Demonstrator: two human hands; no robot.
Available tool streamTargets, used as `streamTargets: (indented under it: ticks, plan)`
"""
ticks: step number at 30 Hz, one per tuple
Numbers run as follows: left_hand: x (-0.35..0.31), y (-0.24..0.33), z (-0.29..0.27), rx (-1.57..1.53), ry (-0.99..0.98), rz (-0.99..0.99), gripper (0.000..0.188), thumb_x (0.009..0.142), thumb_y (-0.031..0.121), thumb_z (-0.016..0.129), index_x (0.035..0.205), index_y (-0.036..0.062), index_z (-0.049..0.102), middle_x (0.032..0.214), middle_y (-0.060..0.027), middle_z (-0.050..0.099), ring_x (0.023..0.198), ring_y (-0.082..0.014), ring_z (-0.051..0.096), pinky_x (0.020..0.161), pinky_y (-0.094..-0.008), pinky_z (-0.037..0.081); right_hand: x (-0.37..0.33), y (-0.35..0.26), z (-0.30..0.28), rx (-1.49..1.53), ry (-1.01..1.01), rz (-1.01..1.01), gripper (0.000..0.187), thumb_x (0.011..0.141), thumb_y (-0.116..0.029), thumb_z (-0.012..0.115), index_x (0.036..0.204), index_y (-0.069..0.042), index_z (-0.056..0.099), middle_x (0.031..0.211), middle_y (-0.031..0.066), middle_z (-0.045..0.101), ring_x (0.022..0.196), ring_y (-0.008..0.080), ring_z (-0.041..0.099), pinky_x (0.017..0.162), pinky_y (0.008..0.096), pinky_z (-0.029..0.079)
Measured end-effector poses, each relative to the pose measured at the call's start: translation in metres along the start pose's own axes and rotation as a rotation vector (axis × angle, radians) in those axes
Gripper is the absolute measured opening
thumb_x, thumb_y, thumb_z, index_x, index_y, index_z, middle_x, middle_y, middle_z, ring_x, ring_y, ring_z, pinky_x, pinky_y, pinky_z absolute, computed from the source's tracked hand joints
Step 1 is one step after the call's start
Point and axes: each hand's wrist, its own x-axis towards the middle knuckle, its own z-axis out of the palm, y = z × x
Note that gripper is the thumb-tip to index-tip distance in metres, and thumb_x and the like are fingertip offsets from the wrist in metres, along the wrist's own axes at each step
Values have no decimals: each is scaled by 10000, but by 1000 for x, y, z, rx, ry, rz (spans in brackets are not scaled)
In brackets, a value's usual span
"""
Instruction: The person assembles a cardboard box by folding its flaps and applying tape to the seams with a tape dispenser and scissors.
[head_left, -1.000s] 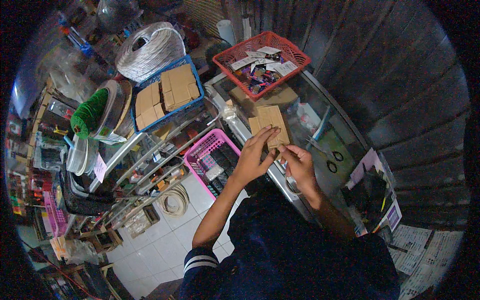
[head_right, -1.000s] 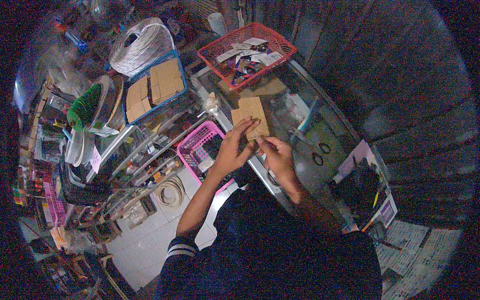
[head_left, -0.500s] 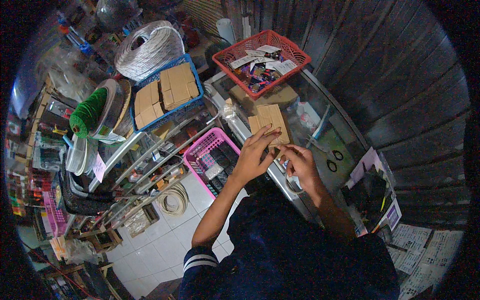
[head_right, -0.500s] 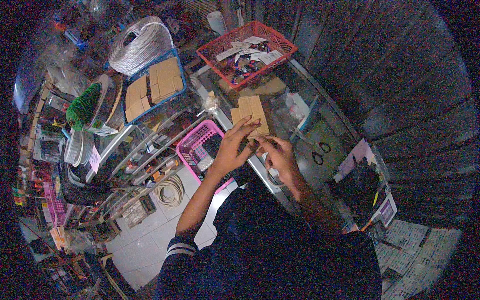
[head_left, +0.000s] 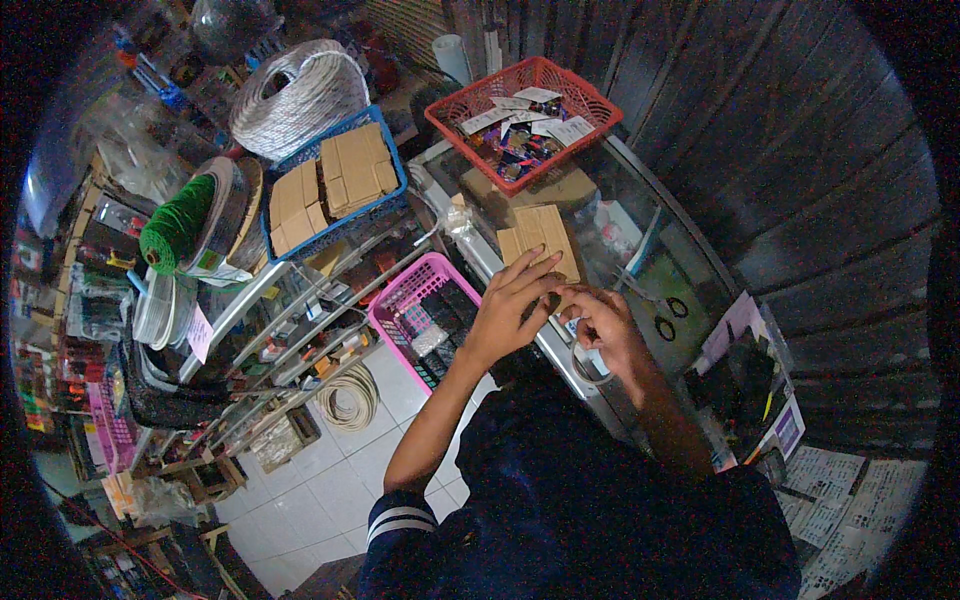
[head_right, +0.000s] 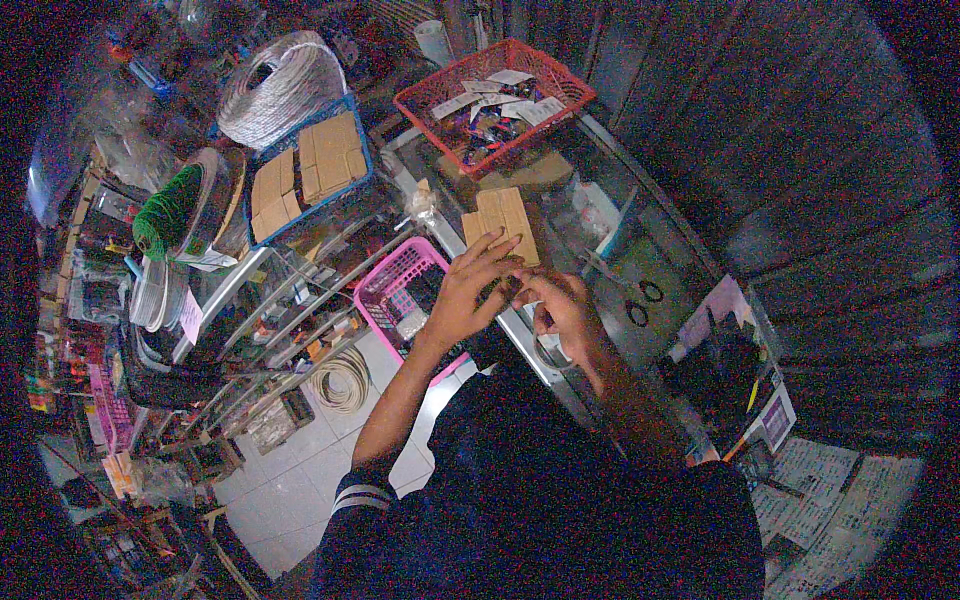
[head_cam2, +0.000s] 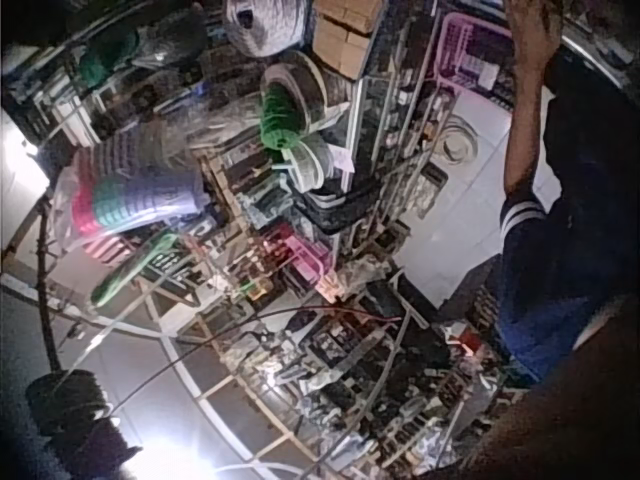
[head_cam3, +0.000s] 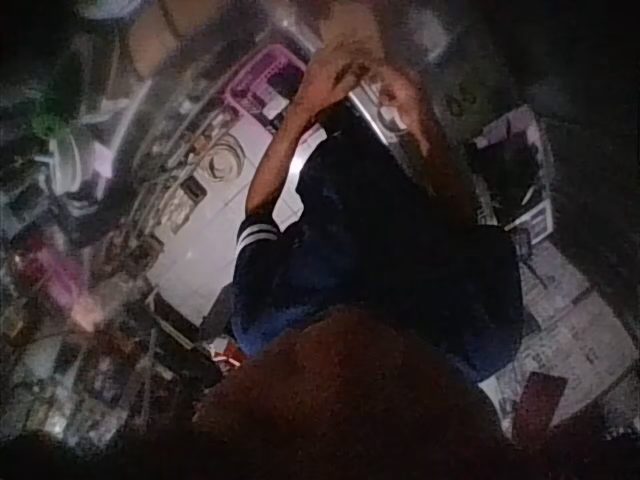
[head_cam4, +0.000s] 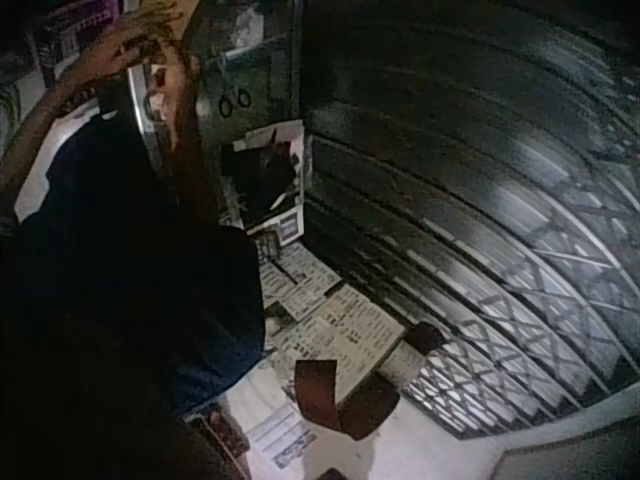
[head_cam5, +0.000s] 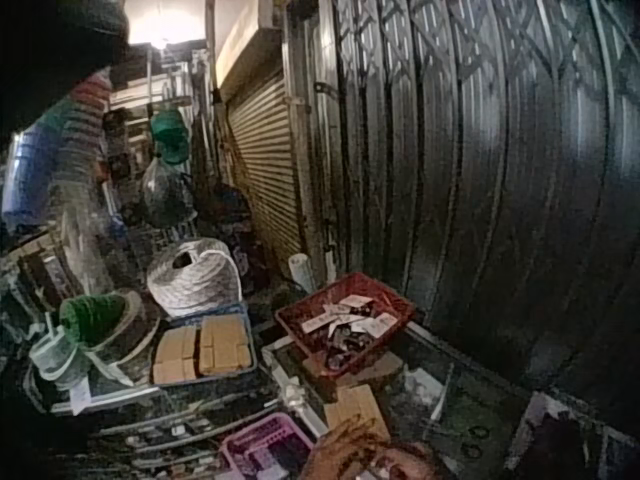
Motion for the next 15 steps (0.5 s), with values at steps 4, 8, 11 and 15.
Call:
streamTargets:
  ticks: [4,8,11,15]
  plan:
    - [1,-5,1,38,18,46,216,848,102,657,1052,49,704,1481,-66,578,1454,-320,428,1073,-490,414,2,-6,-3,23,-54,63,364,980,-367,647,1212,-91,701,858,103,728,442,82,487,408,236,339]
    - [2,-1,2,36,72,45,140,864,120,670,976,41,698,1444,-77,606,1426,-327,464,1061,-482,422,-6,-15,2,29,-9,146,398,961,-349,678,1239,-64,672,878,139,698,470,87,492,416,235,311]
    - [5,5,7,9,138,28,124,865,134,703,950,44,711,1391,-78,644,1400,-327,493,1055,-475,425,-8,-10,1,54,-3,113,397,962,-344,676,1246,-68,662,865,145,698,470,89,496,415,232,320]
    - [6,1,18,-22,207,-17,116,854,145,757,909,47,730,1323,-71,685,1368,-315,524,1048,-455,424,-17,-21,3,-6,-2,150,364,967,-309,657,1238,-67,654,857,136,700,470,103,505,439,240,373]
